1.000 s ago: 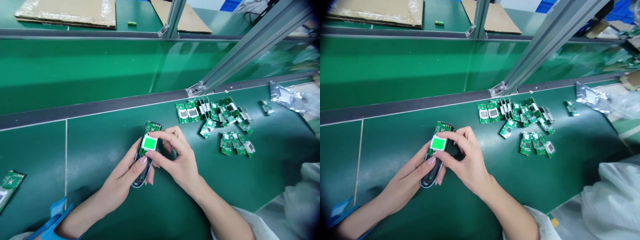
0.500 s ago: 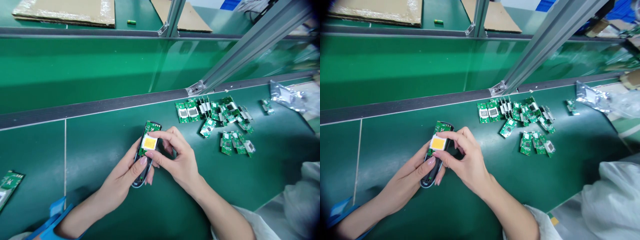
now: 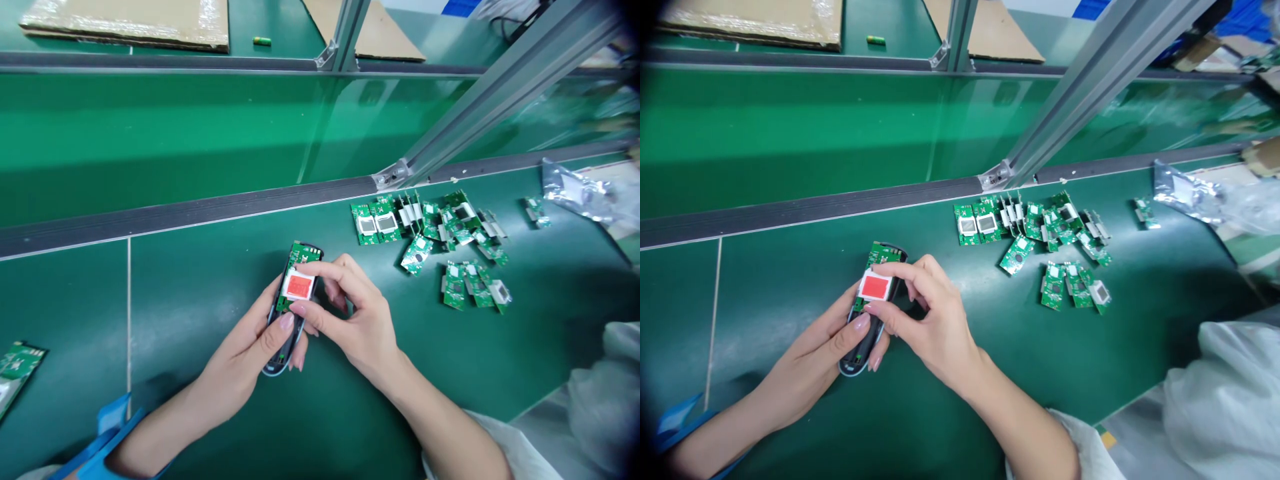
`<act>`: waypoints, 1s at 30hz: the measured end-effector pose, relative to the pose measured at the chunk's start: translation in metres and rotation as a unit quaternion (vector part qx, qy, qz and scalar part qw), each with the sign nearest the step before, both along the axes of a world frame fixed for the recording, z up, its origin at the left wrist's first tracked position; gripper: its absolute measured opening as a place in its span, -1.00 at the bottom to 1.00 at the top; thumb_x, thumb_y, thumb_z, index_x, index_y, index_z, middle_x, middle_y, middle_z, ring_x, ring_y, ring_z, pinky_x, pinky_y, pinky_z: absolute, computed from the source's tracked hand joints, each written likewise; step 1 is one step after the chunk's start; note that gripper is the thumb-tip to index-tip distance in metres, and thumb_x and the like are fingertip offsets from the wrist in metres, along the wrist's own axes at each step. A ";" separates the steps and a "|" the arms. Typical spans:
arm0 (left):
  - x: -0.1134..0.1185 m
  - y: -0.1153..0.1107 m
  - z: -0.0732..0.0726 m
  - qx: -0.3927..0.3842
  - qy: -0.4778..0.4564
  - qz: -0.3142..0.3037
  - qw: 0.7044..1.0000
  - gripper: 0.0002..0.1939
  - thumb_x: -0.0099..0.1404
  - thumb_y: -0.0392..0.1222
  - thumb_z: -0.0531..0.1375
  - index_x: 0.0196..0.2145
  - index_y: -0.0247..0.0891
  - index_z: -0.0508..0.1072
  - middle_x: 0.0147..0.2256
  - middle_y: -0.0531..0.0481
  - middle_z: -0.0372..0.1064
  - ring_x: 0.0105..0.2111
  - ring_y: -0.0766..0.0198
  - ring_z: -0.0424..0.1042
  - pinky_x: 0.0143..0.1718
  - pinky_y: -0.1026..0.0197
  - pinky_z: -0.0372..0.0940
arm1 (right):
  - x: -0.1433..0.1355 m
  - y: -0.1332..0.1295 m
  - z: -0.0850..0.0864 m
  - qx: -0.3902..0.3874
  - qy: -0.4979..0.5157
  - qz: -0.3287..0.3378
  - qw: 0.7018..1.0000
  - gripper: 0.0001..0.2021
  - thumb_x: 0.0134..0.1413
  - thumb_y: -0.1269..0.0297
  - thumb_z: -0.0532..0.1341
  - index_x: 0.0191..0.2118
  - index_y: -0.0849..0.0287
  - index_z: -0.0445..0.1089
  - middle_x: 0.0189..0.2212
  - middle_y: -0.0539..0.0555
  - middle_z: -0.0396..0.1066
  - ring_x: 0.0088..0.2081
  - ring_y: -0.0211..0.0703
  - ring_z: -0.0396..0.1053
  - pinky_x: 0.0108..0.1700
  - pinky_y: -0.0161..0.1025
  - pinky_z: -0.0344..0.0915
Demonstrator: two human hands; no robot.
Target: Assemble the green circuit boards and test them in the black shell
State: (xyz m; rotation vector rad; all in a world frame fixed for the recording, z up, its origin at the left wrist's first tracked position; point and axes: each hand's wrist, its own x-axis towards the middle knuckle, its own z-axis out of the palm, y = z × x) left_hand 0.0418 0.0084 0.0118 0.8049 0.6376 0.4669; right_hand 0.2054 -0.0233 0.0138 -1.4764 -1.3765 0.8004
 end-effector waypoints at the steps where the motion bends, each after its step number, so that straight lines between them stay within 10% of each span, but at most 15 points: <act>1: 0.000 0.000 -0.001 0.000 -0.003 -0.001 1.000 -0.56 0.47 -0.08 0.05 0.26 -0.09 0.14 -0.33 0.05 0.31 -0.46 0.39 0.28 -0.41 0.27 0.13 | 0.000 0.000 0.000 0.000 0.001 0.000 1.000 -0.75 0.10 0.29 0.34 -0.07 0.01 0.47 -0.46 -0.08 0.11 -0.47 -0.32 0.14 -0.43 -0.33 0.25; 19: -0.005 -0.002 -0.006 0.075 0.077 -0.017 0.994 -0.44 0.46 0.01 0.03 0.34 -0.05 0.01 -0.37 0.05 0.30 -0.41 0.31 0.29 -0.33 0.28 0.25 | -0.001 0.001 -0.007 -0.018 0.060 0.015 0.998 -0.76 0.09 0.24 0.34 -0.11 0.07 0.40 -0.53 -0.14 0.08 -0.54 -0.36 0.12 -0.48 -0.35 0.18; 24: -0.002 -0.009 -0.004 0.157 0.231 -0.029 0.960 -0.30 0.38 0.17 0.04 0.38 0.02 -0.06 -0.03 -0.06 0.40 -0.17 0.14 0.42 -0.09 0.18 0.37 | -0.013 -0.005 -0.014 -0.108 0.148 -0.030 0.983 -0.64 0.05 0.15 0.33 -0.13 0.05 0.19 -0.54 -0.16 0.23 -0.62 -0.36 0.18 -0.60 -0.37 0.12; 30: -0.005 -0.004 -0.015 0.185 0.249 0.008 0.951 -0.29 0.32 0.21 0.09 0.34 -0.03 0.07 0.28 0.03 0.17 0.21 0.04 0.23 0.13 0.19 0.28 | -0.027 -0.012 -0.017 -0.014 0.164 -0.058 0.985 -0.68 0.02 0.28 0.28 -0.17 0.03 0.12 -0.61 -0.20 0.14 -0.66 -0.37 0.04 -0.63 -0.38 -0.03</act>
